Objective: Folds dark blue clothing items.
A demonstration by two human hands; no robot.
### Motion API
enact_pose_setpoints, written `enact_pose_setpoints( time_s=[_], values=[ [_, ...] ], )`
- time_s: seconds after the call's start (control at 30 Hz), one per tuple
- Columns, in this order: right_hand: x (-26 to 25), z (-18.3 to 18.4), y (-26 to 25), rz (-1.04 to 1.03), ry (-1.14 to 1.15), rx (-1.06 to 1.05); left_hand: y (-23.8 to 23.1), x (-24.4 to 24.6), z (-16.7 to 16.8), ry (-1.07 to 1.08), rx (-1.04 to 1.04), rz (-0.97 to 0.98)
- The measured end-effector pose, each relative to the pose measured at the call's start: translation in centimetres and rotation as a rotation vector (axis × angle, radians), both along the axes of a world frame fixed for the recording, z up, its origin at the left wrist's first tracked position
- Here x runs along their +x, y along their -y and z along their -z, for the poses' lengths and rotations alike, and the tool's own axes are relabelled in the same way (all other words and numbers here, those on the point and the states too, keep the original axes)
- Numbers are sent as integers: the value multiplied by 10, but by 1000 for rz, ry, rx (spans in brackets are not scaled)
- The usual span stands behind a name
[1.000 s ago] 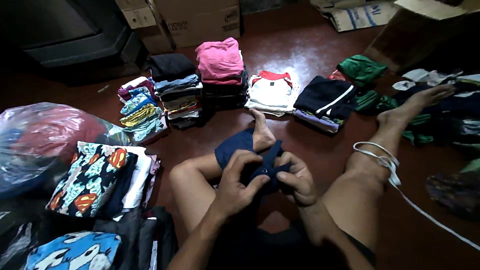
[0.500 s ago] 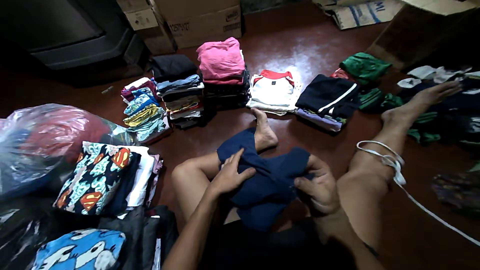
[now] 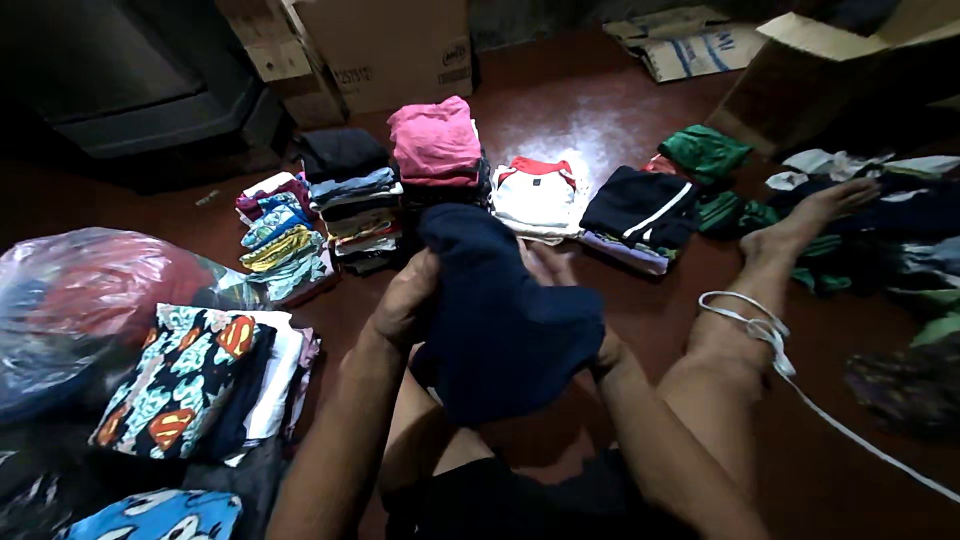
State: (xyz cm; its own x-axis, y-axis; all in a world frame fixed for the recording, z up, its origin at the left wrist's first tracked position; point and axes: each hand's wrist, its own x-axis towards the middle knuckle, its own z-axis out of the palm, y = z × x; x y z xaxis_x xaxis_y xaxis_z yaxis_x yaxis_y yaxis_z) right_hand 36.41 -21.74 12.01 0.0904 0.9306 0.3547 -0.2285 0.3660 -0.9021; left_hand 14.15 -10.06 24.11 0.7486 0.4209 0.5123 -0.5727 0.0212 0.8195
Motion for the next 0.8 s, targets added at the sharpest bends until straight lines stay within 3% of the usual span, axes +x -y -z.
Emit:
enact_pose_setpoints(
  time_s=[0.07, 0.1, 0.17, 0.23, 0.43, 0.6, 0.8],
  values=[
    [-12, -16, 1, 40, -69, -181, -25, 4, -10, -124, 72, -23],
    [-17, -32, 2, 104, -116, -175, -35, 5, -16, -151, 101, -12],
    [-4, -55, -6, 163, -109, 21, -54, 0, -31, -190, 210, -32],
    [14, -97, -12, 206, 113, 201, -68, -12, -47, -204, 299, -93],
    [53, -170, -35, 243, 402, 433, -74, -24, -105, -255, 499, -253],
    [76, -201, -44, 236, 395, 514, -72, -13, -148, -117, 551, -341],
    [102, -218, -42, 1, 443, 633, -79, 4, -180, -171, 714, -415]
  ],
)
